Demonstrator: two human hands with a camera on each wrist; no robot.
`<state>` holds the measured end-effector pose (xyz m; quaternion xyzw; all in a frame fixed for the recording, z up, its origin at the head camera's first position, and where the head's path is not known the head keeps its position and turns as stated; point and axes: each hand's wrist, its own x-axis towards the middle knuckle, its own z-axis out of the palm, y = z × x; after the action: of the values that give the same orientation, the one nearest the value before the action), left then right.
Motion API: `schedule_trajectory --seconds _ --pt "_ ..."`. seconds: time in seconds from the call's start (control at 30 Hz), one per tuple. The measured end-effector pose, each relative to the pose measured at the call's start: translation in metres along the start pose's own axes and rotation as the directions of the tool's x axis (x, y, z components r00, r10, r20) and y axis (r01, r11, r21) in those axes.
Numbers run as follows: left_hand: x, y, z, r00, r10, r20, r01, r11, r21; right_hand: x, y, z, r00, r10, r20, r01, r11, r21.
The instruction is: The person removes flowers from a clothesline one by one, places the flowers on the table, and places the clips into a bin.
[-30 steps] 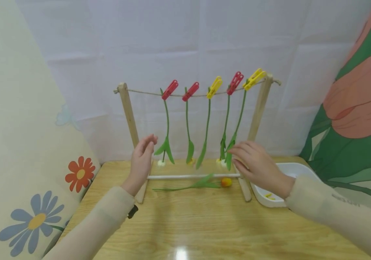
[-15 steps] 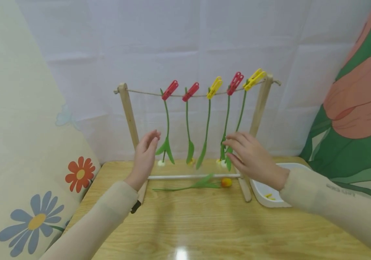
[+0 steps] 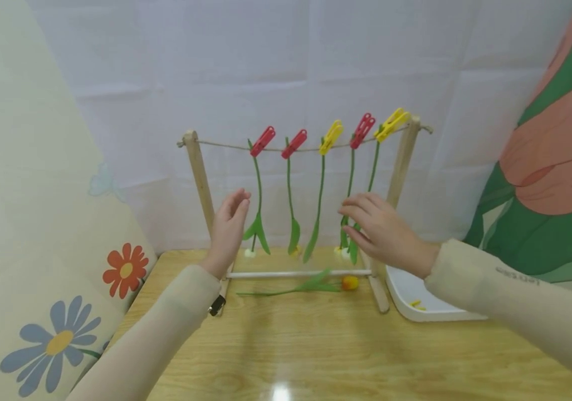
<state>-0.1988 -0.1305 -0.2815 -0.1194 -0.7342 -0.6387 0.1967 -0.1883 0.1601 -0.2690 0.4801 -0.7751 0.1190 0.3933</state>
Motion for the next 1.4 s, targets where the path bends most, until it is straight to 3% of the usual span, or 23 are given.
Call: schedule_trajectory --seconds 0.53,0.77,1.03,1.23,1.4 --pt "0.026 0.002 0.015 1.000 0.003 0.007 -0.004 0.999 0.035 0.030 0.002 -0.003 1.000 -0.026 0.006 0.026 1.000 -0.013" --pt "0.034 0.002 0.028 1.000 0.004 0.031 -0.003 1.000 -0.010 0.049 0.003 -0.002 0.998 -0.061 -0.026 0.061 0.998 -0.025" --pt "0.040 0.006 0.036 1.000 0.000 -0.008 0.000 1.000 -0.013 0.077 0.004 -0.001 0.995 -0.095 -0.033 0.092 0.992 -0.087" --pt "0.042 0.008 0.038 0.999 0.002 -0.032 -0.002 1.000 -0.018 0.104 0.005 -0.004 0.998 -0.058 -0.014 0.057 0.995 -0.081" --pt "0.042 0.008 0.037 0.999 0.018 -0.052 -0.019 1.000 -0.013 0.131 0.006 -0.010 0.998 0.029 0.057 -0.024 0.996 -0.090"
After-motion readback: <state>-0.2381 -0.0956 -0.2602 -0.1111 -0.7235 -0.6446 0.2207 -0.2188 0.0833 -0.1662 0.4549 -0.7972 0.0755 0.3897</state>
